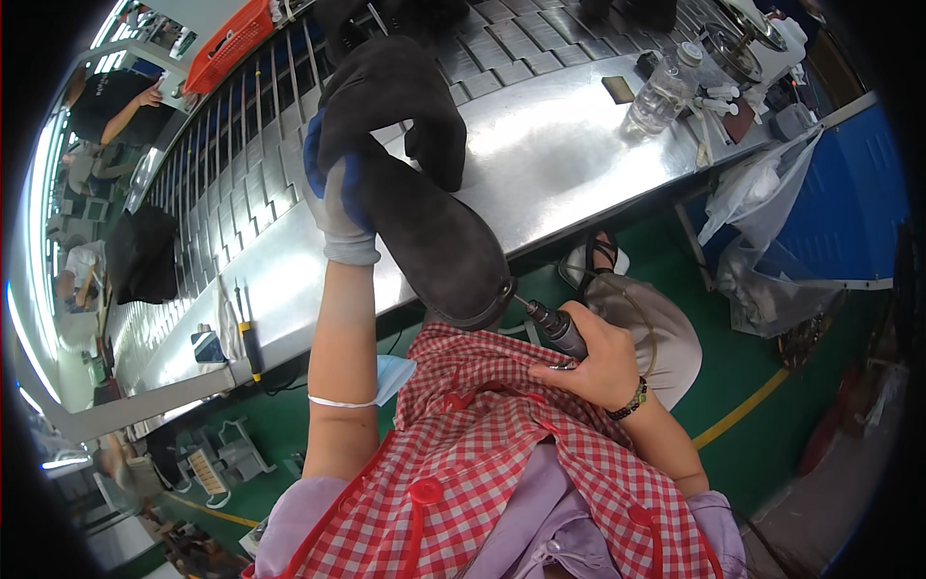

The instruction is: The person uses a yellow-handled tool to scrape and clean the surface of a black suede boot on a metal workbench. They then use a pneumatic rotary tool to buff the boot's surface and edges. The person handles multiple boots, moving them on the bench and rotating them to access different areas for finishing.

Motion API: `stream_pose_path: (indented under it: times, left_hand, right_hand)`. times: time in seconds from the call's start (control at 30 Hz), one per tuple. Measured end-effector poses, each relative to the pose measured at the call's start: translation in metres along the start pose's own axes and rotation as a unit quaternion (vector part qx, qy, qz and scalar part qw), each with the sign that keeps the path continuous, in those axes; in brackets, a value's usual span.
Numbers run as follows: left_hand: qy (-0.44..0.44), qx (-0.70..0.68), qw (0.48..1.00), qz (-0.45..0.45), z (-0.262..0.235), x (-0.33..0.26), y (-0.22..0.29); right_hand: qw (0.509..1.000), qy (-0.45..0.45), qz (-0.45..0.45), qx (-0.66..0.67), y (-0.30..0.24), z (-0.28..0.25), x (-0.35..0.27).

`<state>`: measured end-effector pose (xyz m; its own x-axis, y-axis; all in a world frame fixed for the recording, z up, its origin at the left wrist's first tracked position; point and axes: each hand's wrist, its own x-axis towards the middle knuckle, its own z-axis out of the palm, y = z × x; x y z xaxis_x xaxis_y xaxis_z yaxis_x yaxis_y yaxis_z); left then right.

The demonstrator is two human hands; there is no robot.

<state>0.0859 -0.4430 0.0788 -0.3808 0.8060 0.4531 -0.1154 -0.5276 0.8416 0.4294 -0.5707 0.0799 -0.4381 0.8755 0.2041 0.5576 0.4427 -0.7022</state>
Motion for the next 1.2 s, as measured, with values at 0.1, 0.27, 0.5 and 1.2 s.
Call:
stream_pose_path:
  times: [0.1, 0.27, 0.5, 1.2]
  left_hand:
    - [-0.006, 0.018, 1.0, 0.011, 0.001, 0.001, 0.003]
    - [-0.011, -0.009, 1.0, 0.02, 0.001, -0.001, 0.008]
    - [-0.001, 0.008, 1.0, 0.019, 0.002, -0.001, 0.007]
    - [0.016, 0.057, 0.998, 0.032, -0.006, -0.002, 0.004]
  right_hand:
    - [1.0, 0.002, -0.004, -0.016, -0.002, 0.002, -0.003]
    - [0.999, -0.006, -0.032, -0.016, -0.012, 0.005, -0.009]
    - [1.0, 0.021, -0.014, 0.001, -0.012, 0.003, -0.009]
    - [0.999, 0.001, 0.039, -0.002, -0.011, 0.0, -0.009]
